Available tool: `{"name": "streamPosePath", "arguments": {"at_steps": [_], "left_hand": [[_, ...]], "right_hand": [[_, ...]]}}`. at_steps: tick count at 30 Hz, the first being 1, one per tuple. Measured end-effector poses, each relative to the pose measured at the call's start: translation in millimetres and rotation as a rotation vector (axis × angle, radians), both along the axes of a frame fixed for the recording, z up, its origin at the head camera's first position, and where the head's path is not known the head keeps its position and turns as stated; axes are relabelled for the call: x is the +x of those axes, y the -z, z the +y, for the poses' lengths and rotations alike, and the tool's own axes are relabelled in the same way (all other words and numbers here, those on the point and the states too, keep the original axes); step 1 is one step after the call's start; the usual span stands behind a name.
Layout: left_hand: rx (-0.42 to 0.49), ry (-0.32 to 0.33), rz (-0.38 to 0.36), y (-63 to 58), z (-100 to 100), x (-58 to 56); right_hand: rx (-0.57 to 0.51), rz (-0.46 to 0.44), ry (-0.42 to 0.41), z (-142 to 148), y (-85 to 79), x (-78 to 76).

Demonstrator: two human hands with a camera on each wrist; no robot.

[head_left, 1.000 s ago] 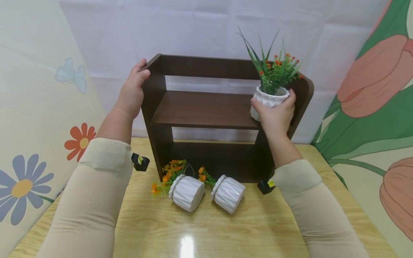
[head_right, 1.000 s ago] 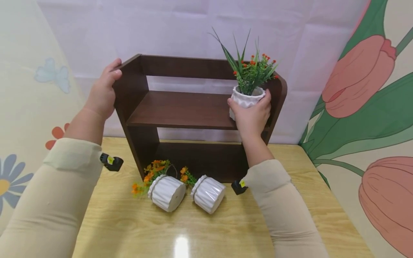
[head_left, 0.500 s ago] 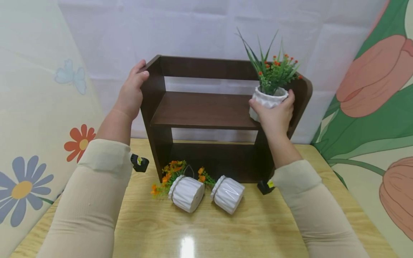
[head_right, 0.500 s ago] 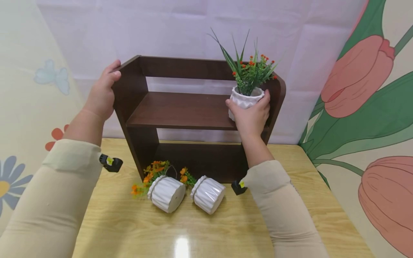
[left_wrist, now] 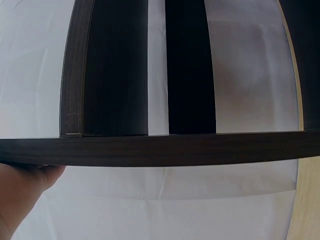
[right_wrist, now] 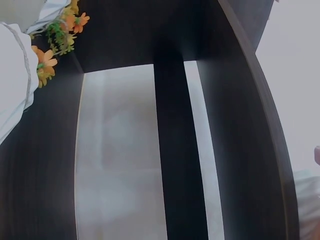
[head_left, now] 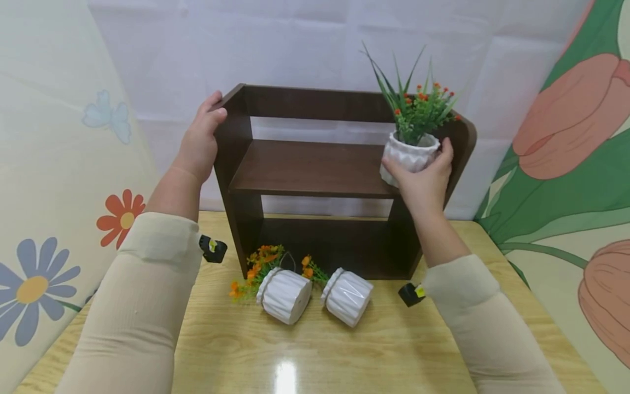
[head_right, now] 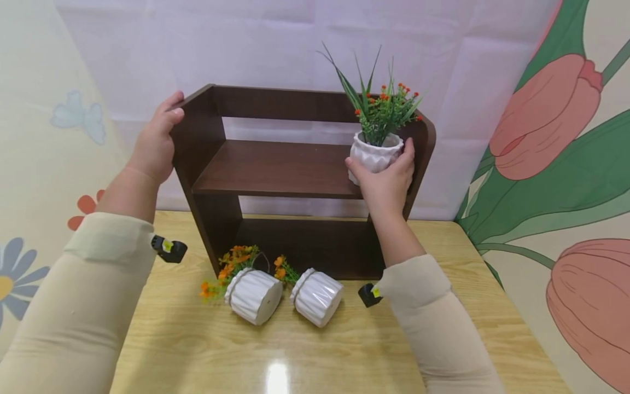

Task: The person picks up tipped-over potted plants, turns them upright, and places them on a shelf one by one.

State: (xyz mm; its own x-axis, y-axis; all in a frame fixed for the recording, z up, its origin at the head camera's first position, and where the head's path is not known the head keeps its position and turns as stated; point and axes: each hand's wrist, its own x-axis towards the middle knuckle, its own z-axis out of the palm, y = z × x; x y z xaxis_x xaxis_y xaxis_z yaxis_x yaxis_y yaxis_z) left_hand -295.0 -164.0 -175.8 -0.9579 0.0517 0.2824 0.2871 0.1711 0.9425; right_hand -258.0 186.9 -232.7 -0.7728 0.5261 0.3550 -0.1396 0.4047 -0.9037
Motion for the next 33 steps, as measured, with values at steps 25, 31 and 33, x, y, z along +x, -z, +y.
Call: {"name": "streamPosePath", "arguments": {"at_steps": [25,31,33], "left_hand": [[0.039,0.002,0.004,-0.9,0,1.1],[0.041,0.004,0.009,-0.9,0,0.7],[0.031,0.002,0.010,-0.7,0,0.2]], "right_hand": [[0.055,0.021,-0.121,7,13.6,36.1],[0.080,0.017,-0.166,8,19.9,45.2],[0.090,0.004,-0.187,9,21.9,48.7]]}}
